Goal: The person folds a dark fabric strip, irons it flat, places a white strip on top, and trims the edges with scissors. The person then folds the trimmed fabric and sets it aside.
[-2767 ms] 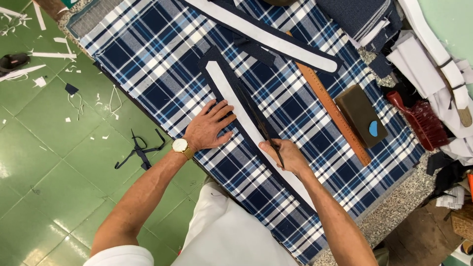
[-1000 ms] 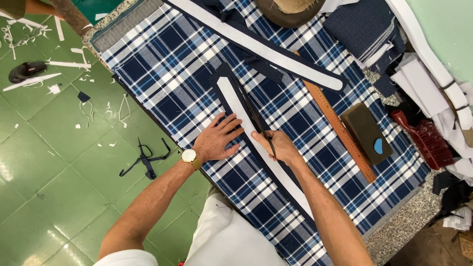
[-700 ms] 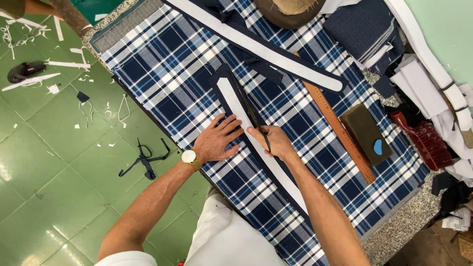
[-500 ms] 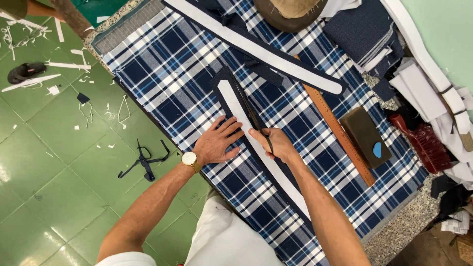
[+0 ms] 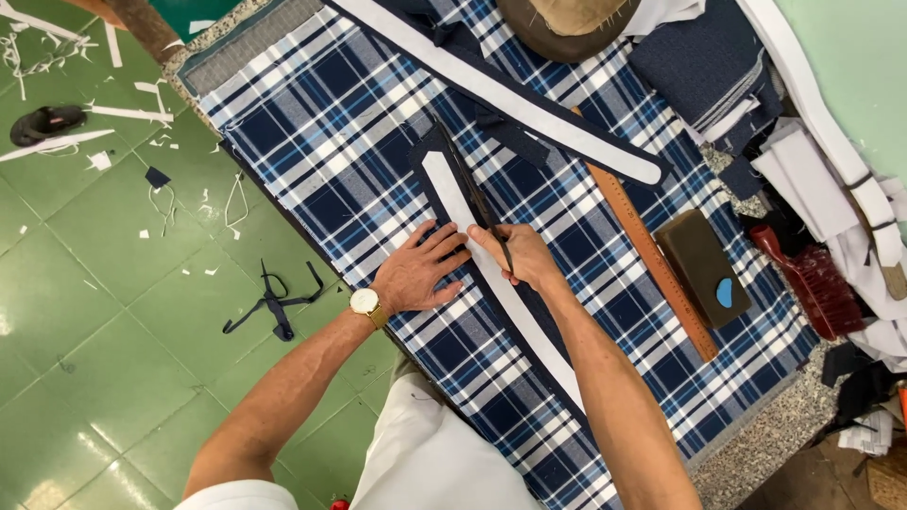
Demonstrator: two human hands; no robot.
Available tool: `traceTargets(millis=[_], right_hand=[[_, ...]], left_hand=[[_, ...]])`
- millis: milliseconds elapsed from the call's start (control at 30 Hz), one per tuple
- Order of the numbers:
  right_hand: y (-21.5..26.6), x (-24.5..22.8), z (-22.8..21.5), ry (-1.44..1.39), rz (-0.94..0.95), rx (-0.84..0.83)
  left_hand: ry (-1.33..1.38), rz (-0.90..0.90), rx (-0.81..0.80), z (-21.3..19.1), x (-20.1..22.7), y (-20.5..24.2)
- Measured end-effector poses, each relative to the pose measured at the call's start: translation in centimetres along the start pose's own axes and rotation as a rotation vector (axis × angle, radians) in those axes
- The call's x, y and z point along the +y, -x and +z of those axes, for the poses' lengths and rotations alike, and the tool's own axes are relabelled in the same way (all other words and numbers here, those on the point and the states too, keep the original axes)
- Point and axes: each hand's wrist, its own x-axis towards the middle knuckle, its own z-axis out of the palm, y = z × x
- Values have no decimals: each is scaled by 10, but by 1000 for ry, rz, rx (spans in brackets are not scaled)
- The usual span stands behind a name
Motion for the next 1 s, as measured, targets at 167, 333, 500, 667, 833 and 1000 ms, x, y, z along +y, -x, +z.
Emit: traceTargets(millis=[167, 333, 500, 667, 833, 1000], right_hand=[[-8, 15, 2, -23, -71, 37], [8, 6, -1, -20, -18, 66], [63, 39, -32, -27, -24, 53], [152, 156, -54, -184, -208, -1], [253, 296, -13, -580, 10, 134], [314, 358, 58, -838, 176, 394]], left_hand=[[4, 17, -2, 4, -1, 0], [-36, 40, 3, 2, -1, 1], [-14, 33, 8, -1, 2, 2], [-89, 108, 29, -17, 2, -26], [-308, 157, -11, -39, -14, -93], [-229, 314, -321, 9, -3, -130]])
